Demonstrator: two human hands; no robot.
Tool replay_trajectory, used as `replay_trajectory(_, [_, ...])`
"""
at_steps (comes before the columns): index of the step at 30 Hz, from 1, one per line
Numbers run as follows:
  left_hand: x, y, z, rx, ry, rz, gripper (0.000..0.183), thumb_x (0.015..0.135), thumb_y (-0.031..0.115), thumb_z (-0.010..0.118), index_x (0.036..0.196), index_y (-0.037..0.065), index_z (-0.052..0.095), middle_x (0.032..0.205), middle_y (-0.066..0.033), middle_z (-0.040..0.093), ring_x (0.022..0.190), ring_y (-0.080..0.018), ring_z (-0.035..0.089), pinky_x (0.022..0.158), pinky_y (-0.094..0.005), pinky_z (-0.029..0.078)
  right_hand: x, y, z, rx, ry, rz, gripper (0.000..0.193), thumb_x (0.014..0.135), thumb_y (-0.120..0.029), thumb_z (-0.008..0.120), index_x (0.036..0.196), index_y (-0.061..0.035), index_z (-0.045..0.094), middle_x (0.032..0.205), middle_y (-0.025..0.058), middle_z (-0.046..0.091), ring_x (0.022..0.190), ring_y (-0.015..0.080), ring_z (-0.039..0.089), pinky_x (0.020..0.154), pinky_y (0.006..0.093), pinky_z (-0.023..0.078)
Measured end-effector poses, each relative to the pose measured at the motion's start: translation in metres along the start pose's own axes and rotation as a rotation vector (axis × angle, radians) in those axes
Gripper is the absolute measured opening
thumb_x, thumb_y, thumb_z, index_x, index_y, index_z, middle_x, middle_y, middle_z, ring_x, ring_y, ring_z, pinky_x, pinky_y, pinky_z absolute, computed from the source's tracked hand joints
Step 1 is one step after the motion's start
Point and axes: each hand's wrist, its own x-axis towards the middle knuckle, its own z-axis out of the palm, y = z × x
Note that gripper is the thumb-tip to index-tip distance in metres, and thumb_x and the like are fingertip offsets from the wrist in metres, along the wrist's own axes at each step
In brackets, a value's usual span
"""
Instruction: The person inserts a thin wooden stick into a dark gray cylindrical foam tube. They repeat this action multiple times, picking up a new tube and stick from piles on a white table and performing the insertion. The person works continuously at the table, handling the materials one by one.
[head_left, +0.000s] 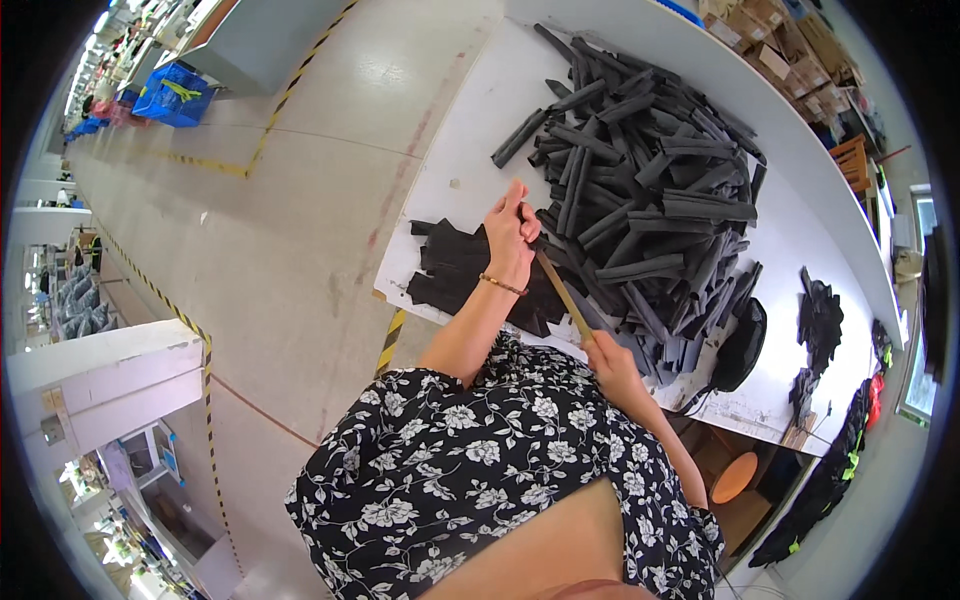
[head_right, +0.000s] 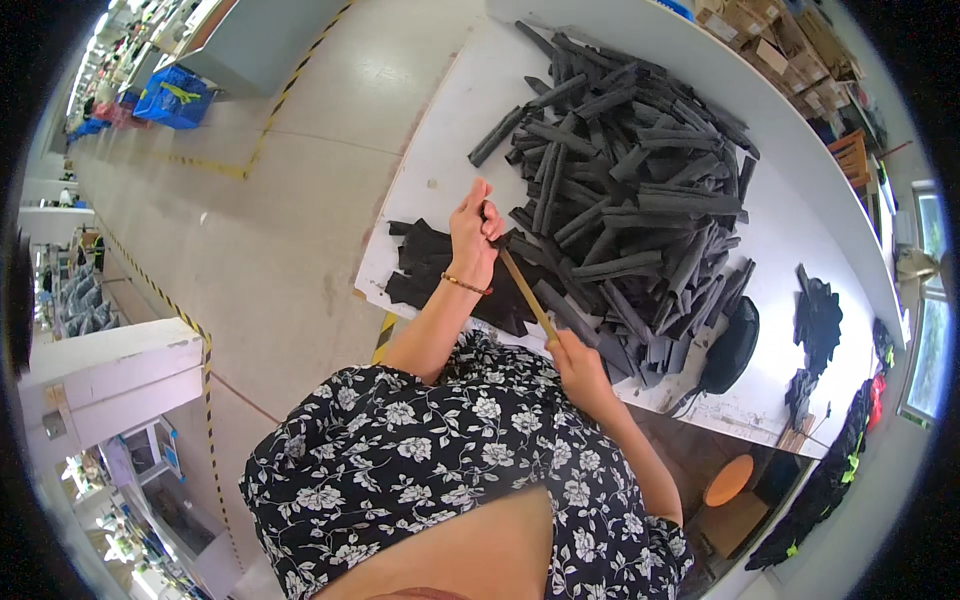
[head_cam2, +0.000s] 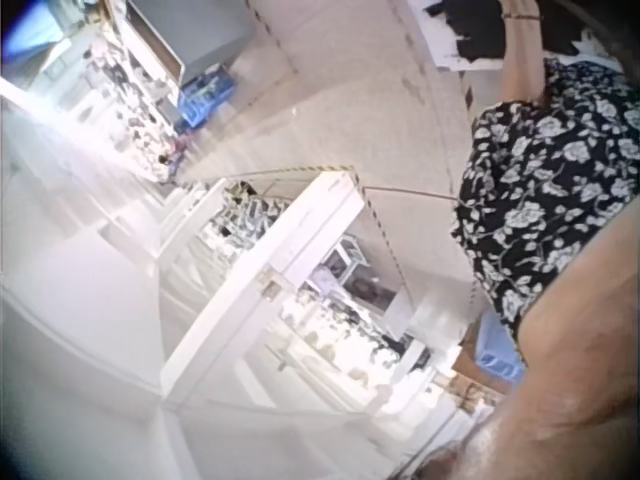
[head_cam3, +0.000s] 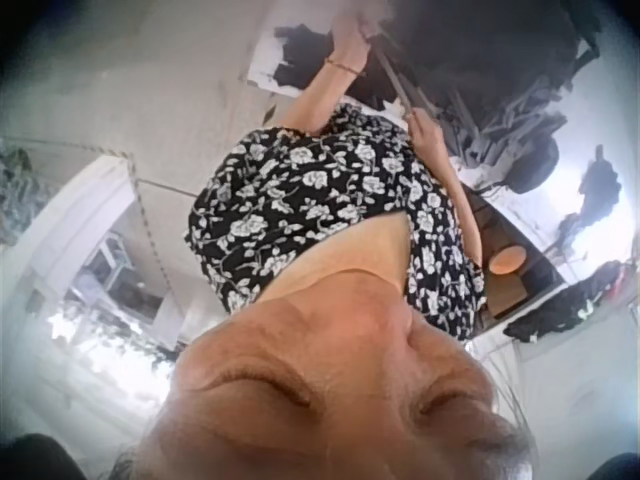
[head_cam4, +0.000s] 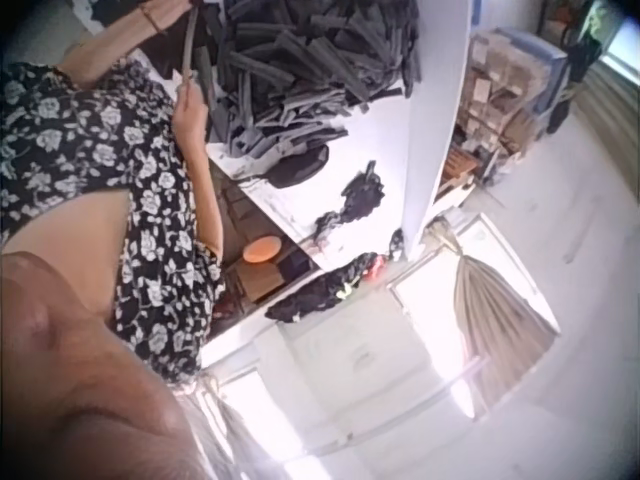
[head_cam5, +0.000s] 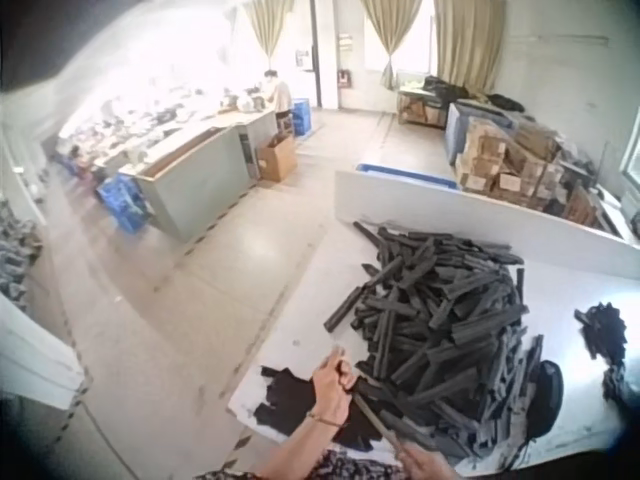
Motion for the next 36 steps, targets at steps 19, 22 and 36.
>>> replay_trajectory(19, [0.008,-0.054,0.022,-0.034,0.108,-0.120,0.036,0.100,0.036,0.048,0.086,0.005,0.057,0.058,-0.0009,0.049,0.044,-0.0081,0.040,0.041,-0.0246,0.033,0.080,-0.027,-0.016,0.032,0.431,-0.544,0.019,0.085,-0.009,0.072,0.094,-0.0025,0.057,0.075,-0.0040,0.048,0.069,0.0048,0.044,0.060,0.0195,0.035])
replay_trajectory(22, [0.015,-0.047,0.016,0.397,-0.288,0.248,0.032,0.099,0.034,0.052,0.100,0.002,0.058,0.067,-0.0046,0.057,0.050,-0.0086,0.048,0.046,-0.0235,0.039,0.071,-0.039,-0.032,0.267,0.387,-0.194,0.014,0.088,-0.008,0.069,0.093,-0.0013,0.059,0.070,-0.0058,0.048,0.067,0.0040,0.043,0.060,0.0190,0.036])
replay_trajectory(36, [-0.080,-0.088,-0.063,1.126,-1.138,-0.034,0.016,0.096,0.016,0.051,0.088,0.004,0.057,0.072,-0.0021,0.055,0.057,-0.0074,0.053,0.051,-0.0239,0.046,0.084,-0.064,-0.179,0.869,0.988,-0.367,0.014,0.094,-0.015,0.063,0.084,-0.0074,0.057,0.065,-0.0050,0.045,0.048,0.0025,0.031,0.040,0.0205,0.021])
